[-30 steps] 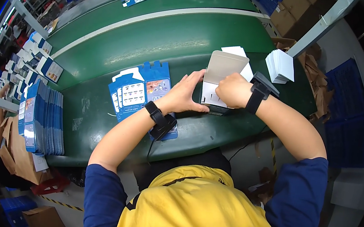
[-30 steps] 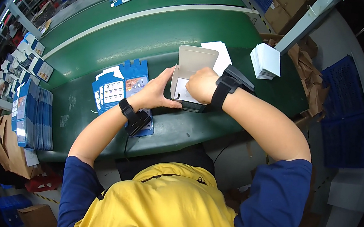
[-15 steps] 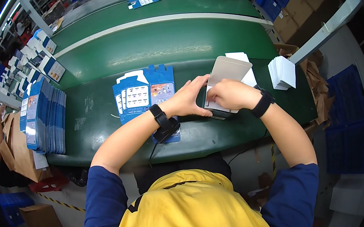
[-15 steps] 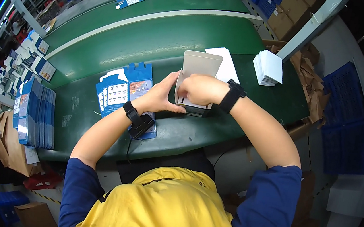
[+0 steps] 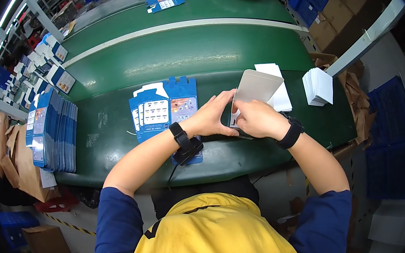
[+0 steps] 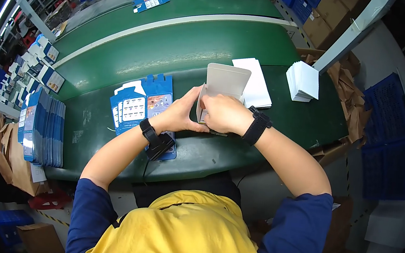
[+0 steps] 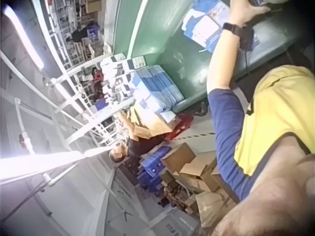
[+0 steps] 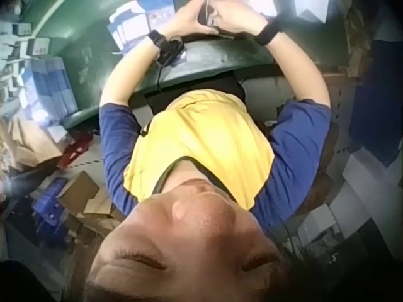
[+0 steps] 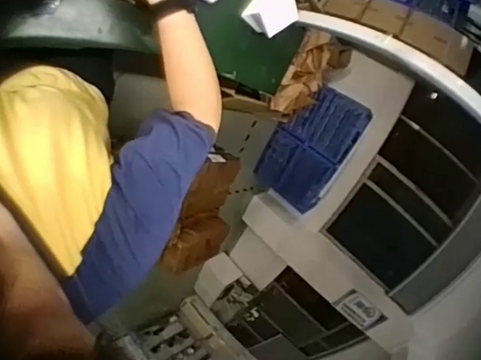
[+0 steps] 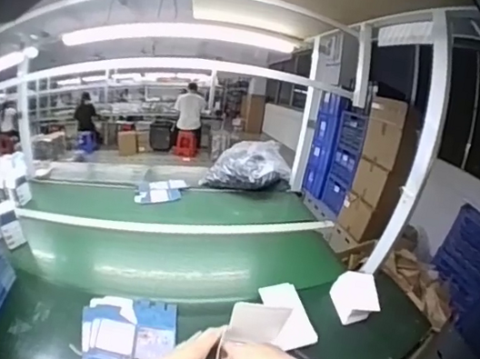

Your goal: The person folds a blue and white box by hand, inserts a white paper manual, and places the assembled box on the conveyor belt, repeating this process multiple times.

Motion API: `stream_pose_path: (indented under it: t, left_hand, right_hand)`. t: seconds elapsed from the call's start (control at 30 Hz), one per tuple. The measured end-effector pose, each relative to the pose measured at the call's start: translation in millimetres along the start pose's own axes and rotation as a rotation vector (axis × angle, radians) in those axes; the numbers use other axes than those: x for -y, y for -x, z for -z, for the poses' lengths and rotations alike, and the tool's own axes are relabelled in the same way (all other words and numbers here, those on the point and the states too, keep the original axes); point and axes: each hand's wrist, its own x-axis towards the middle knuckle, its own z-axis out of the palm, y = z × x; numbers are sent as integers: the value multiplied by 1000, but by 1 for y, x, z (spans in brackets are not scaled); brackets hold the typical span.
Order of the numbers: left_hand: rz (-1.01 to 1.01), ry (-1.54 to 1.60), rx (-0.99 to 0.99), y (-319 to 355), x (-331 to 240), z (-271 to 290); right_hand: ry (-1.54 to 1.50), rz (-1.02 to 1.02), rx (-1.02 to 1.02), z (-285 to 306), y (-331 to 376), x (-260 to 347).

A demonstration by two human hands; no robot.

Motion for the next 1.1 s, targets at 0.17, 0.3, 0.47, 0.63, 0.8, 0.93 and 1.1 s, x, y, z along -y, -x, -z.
stream_pose_path:
  t: [0.17, 0.3, 0.47, 0.63, 0.8, 0.93, 1.1]
  left_hand:
    - [0, 48, -5, 0, 2, 0]
    - [-29, 33, 0, -1, 3, 1]
    - [1, 9, -7, 2, -1, 2]
    - [-19, 55, -9, -1, 1, -2]
    - [-16, 89, -45, 2, -1, -3]
    - [-36, 165, -92, 4, 3, -7]
    - [-10, 184, -71, 7, 4, -2]
  right_hand:
    - [-261, -12, 43, -4, 0, -4]
    - [-267, 69, 46, -2, 7, -1]
    - [263, 7, 12, 8, 23, 3]
    - [413, 187, -389, -9, 33, -6]
    - [100, 64, -562, 16, 57, 1]
    - [-399, -63, -637, -19, 62, -37]
    - [-44, 128, -820, -25, 69, -9]
